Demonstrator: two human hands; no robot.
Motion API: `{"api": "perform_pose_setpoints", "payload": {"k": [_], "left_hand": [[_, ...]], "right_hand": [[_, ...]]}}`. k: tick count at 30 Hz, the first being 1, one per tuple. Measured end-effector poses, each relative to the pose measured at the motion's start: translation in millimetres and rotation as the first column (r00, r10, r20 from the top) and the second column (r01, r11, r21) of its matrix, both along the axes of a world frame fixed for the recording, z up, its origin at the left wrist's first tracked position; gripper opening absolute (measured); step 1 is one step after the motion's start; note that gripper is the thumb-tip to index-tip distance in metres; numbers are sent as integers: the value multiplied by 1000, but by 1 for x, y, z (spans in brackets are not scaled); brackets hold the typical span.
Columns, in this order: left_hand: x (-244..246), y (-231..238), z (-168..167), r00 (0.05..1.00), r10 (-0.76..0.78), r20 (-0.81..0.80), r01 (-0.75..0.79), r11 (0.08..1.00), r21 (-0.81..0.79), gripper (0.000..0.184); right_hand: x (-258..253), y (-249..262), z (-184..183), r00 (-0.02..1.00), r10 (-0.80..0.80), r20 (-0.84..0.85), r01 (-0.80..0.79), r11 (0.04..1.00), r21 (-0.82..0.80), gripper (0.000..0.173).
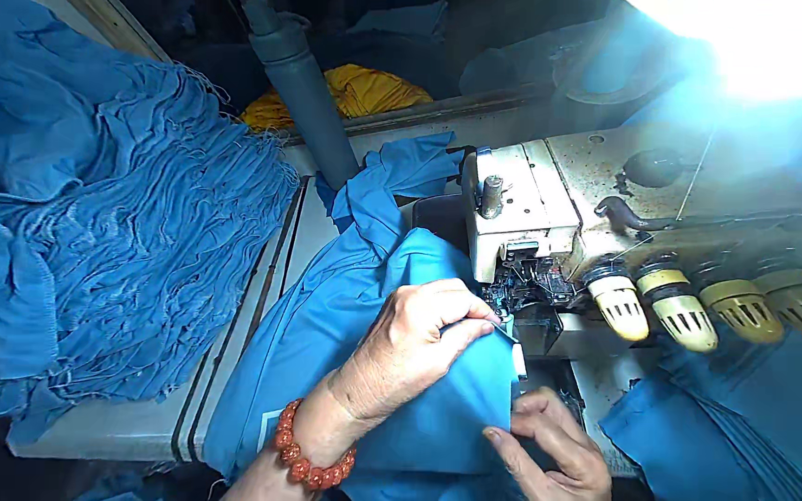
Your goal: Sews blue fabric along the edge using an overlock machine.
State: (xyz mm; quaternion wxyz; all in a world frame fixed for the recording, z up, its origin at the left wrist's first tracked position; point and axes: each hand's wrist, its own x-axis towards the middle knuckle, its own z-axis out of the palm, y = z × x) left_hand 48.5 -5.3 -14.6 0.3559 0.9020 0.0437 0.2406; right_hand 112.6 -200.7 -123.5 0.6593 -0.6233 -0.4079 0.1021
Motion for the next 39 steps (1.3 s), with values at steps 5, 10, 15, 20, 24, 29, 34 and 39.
{"api": "perform_pose_setpoints", "payload": {"k": [5,10,15,20,24,29,34,39], "left_hand": [[11,5,-6,997,68,-45,-67,998,18,6],[3,1,-9,990,76,-121,-61,991,118,15],[5,-14,-13,977,171,-126,-137,961,242,16],[-1,-28,-22,986,163,35,-158,845,510,17],[-5,-26,-27,986,159,56,-163,821,547,18],[17,10,-29,974,206,95,-225,812,539,18],[37,39,-33,916,338,217,-402,768,498,15],[11,35,-30,855,465,228,-514,709,483,23]], "right_hand": [[0,0,-5,991,-12,-132,14,1000,19,10],[-9,-9,-5,945,148,-292,-144,989,35,8],[-13,-21,0,829,181,-530,-180,982,54,18],[-3,-31,11,746,217,-629,-200,975,99,35],[5,-31,20,748,257,-612,-230,965,124,34],[17,-6,41,827,154,-541,-156,987,42,32],[25,17,45,895,58,-441,-54,998,20,28],[22,17,43,904,20,-427,-10,1000,25,26]]}}
